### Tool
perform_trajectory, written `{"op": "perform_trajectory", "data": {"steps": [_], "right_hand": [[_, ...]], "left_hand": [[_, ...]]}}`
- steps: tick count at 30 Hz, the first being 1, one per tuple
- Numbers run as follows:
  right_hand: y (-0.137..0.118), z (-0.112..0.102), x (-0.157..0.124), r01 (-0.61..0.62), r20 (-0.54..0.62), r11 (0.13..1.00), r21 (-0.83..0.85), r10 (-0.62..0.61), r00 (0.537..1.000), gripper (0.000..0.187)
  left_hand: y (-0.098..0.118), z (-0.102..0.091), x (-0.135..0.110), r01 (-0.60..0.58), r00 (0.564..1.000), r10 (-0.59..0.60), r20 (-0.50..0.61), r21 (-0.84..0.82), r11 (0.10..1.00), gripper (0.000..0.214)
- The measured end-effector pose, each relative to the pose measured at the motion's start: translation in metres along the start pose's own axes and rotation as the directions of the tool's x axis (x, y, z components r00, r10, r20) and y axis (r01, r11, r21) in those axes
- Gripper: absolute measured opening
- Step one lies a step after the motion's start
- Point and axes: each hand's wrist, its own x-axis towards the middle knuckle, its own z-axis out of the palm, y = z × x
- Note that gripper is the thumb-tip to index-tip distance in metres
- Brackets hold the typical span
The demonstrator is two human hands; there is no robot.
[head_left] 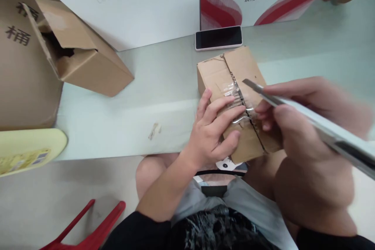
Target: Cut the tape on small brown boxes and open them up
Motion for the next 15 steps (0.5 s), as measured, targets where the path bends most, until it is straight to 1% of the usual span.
{"op": "perform_trajectory", "data": {"steps": [1,2,4,6,7,11,15], "right_hand": [[0.000,0.004,0.001,-0.007,0.000,1.000,-0.016,0.007,1.000,0.011],[-0.001,0.007,0.002,-0.017,0.015,0.999,-0.047,0.018,1.000,0.012],[-0.002,0.012,0.006,-0.056,0.036,0.991,-0.119,0.060,0.998,0.021],[-0.005,0.014,0.008,-0.105,0.008,0.981,-0.166,0.108,0.994,0.027],[-0.006,0.015,0.008,-0.112,0.000,0.976,-0.185,0.114,0.994,0.028],[-0.008,0.015,0.006,-0.110,-0.018,0.967,-0.228,0.108,0.994,0.028],[-0.005,0.015,0.007,-0.064,0.002,0.952,-0.299,0.068,0.998,0.028]], "left_hand": [[-0.001,0.000,0.000,0.001,1.000,-0.001,-0.001,-0.001,1.000,0.043],[-0.001,0.001,-0.001,0.003,1.000,-0.003,0.000,-0.003,1.000,0.044],[-0.003,0.002,-0.001,0.006,1.000,-0.006,0.002,-0.014,1.000,0.044],[-0.004,0.003,-0.002,0.009,1.000,-0.009,0.000,-0.035,0.999,0.045],[-0.004,0.003,-0.002,0.009,1.000,-0.009,-0.008,-0.047,0.999,0.045],[-0.003,0.004,-0.002,0.013,1.000,-0.014,-0.025,-0.044,0.999,0.040],[-0.004,0.004,-0.003,0.030,1.000,-0.030,-0.007,-0.020,0.999,0.040]]}}
